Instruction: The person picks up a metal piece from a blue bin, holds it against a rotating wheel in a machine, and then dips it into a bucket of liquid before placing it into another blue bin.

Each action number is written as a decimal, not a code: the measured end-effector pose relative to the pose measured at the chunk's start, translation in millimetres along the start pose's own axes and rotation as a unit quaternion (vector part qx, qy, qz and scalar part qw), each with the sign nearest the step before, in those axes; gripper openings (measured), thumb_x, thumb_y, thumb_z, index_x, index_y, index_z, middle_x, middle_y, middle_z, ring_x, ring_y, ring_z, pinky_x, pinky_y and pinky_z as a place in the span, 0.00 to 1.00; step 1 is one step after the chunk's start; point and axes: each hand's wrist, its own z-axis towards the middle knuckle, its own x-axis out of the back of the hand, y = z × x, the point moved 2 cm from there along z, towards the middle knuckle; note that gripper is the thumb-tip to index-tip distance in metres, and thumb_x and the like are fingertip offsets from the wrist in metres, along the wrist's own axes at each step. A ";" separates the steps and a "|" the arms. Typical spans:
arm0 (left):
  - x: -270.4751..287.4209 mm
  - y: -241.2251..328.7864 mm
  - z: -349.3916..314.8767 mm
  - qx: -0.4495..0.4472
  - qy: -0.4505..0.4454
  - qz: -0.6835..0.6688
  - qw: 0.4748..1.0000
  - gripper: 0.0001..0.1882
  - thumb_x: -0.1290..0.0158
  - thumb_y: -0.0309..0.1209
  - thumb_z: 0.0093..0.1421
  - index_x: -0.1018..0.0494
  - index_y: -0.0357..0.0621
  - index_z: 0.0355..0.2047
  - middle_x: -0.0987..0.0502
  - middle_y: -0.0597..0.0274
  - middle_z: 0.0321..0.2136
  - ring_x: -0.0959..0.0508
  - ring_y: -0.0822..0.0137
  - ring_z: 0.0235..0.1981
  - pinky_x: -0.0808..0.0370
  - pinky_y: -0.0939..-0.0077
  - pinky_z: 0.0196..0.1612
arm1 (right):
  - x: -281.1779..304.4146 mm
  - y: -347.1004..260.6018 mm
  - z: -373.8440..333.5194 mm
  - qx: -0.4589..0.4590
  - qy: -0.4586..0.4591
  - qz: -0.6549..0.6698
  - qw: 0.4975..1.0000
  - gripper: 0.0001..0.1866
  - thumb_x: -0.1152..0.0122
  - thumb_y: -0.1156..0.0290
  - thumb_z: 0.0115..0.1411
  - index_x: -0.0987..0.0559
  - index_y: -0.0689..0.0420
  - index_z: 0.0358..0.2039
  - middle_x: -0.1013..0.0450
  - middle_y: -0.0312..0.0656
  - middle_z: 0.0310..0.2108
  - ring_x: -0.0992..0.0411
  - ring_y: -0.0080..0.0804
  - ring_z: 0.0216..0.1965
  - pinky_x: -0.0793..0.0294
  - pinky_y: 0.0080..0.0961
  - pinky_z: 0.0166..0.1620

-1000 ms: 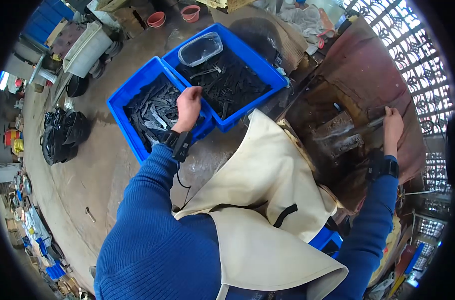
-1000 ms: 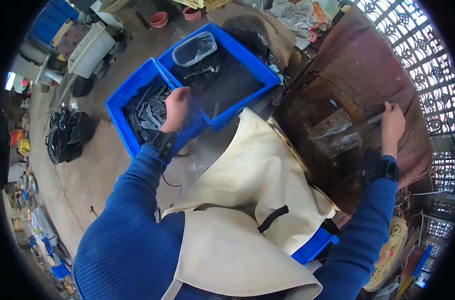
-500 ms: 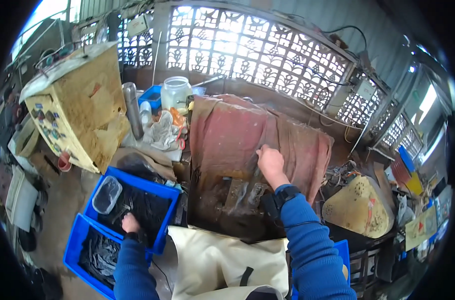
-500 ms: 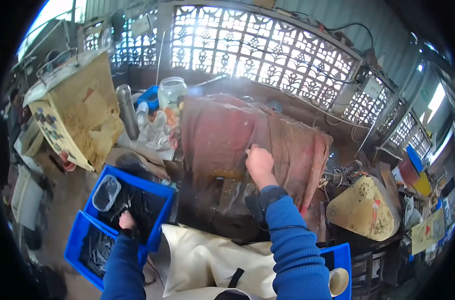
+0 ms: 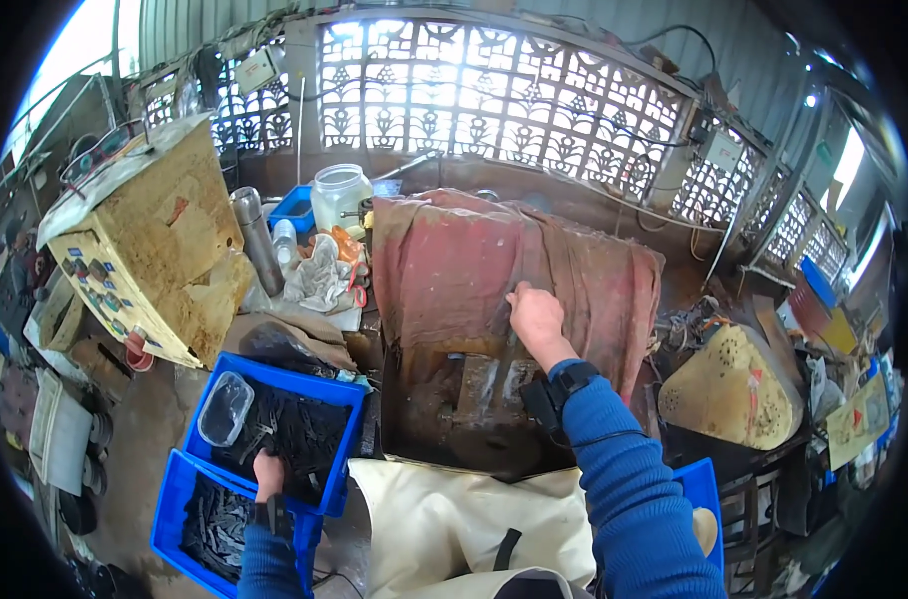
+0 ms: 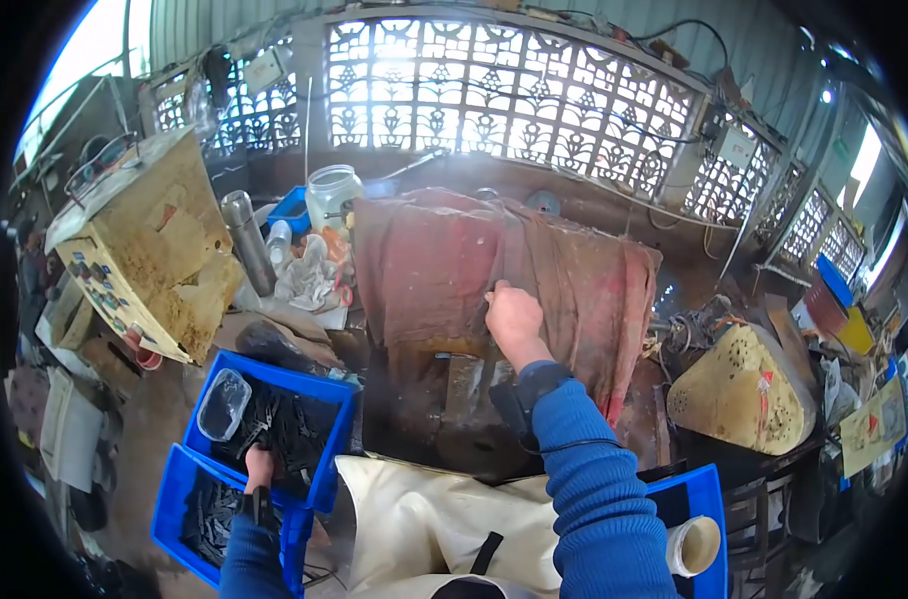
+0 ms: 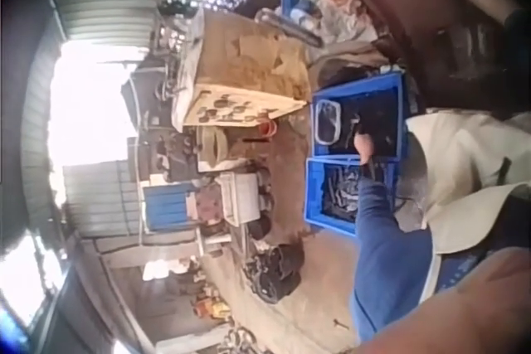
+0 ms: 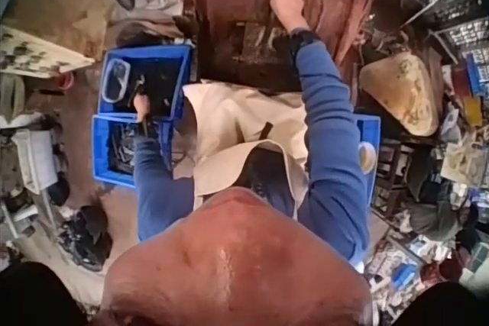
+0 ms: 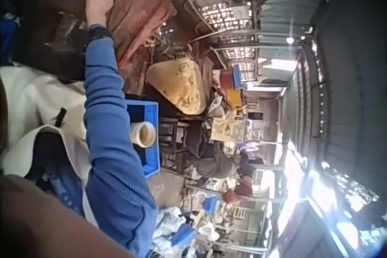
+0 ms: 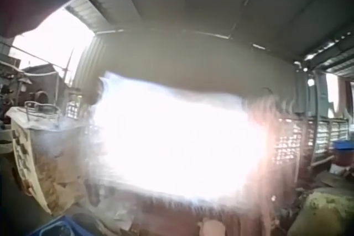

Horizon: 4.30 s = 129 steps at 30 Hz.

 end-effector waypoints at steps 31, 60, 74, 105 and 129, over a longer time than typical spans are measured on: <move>-35.7 395.0 -164.8 -0.384 -0.163 -0.039 0.908 0.13 0.51 0.22 0.52 0.21 0.49 0.35 0.22 0.56 0.33 0.21 0.52 0.36 0.23 0.61 0.38 | 8.2 28.2 -6.8 -0.045 0.003 0.044 0.998 0.13 0.44 0.61 0.62 0.23 0.59 0.34 0.22 0.54 0.29 0.22 0.52 0.35 0.23 0.46 0.38; -39.1 387.6 -146.6 -0.381 -0.144 -0.071 0.910 0.24 0.53 0.18 0.52 0.27 0.38 0.51 0.24 0.44 0.44 0.23 0.47 0.43 0.24 0.61 0.46 | 64.5 20.1 -148.7 0.063 0.059 0.186 0.979 0.10 0.39 0.62 0.59 0.26 0.55 0.33 0.24 0.51 0.26 0.25 0.55 0.29 0.28 0.47 0.32; -59.3 413.8 -138.3 -0.479 -0.208 -0.001 0.853 0.09 0.49 0.22 0.52 0.22 0.40 0.32 0.22 0.47 0.34 0.22 0.46 0.37 0.24 0.56 0.41 | 56.9 33.9 -340.5 0.152 -0.018 0.162 0.975 0.12 0.39 0.59 0.59 0.23 0.52 0.37 0.26 0.40 0.21 0.25 0.40 0.20 0.27 0.37 0.22; 0.7 443.3 -190.6 -0.409 -0.306 -0.293 0.808 0.26 0.53 0.15 0.53 0.29 0.41 0.54 0.22 0.48 0.33 0.21 0.59 0.27 0.23 0.68 0.30 | -14.1 70.5 -201.3 -0.231 -0.022 0.651 0.723 0.07 0.52 0.67 0.69 0.30 0.57 0.40 0.27 0.42 0.23 0.28 0.30 0.20 0.28 0.27 0.24; -111.6 431.8 -123.1 -0.572 -0.372 -0.078 0.727 0.21 0.52 0.15 0.48 0.24 0.43 0.43 0.25 0.48 0.39 0.25 0.44 0.45 0.27 0.60 0.48 | -30.8 171.9 -257.6 -0.137 0.024 -0.035 0.990 0.10 0.52 0.61 0.66 0.28 0.52 0.34 0.26 0.48 0.20 0.25 0.51 0.23 0.28 0.49 0.28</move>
